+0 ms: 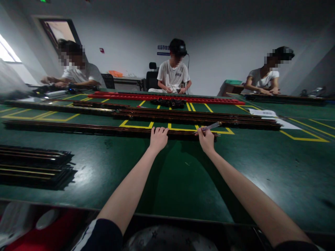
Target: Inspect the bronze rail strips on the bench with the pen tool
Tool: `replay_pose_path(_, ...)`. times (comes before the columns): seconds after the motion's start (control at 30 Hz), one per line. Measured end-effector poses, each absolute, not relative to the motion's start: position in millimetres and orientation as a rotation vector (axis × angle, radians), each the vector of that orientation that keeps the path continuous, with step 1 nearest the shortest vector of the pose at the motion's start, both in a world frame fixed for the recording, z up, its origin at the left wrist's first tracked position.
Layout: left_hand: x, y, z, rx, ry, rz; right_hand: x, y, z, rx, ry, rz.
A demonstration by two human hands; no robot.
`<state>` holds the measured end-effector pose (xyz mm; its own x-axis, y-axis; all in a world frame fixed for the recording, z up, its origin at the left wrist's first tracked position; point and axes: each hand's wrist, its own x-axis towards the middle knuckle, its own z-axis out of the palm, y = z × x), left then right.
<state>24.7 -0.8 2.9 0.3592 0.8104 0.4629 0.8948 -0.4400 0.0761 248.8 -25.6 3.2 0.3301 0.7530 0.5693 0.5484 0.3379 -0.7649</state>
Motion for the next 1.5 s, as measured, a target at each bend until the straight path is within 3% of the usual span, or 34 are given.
replay_pose_path(0.67,22.8,1.3,1.2,-2.443,-1.543,-0.66,250.5,-25.2,2.5,-1.316,-1.35,0.261)
replay_pose_path(1.13,22.0,2.7,-0.2,-2.433,-1.528,-0.677,252.7,-20.8,1.2,-1.344,-1.068,0.148)
replay_pose_path(1.5,22.0,2.1,1.2,-2.446,-1.54,-0.664,258.1,-18.5,-3.8,-1.357,-1.221,0.134)
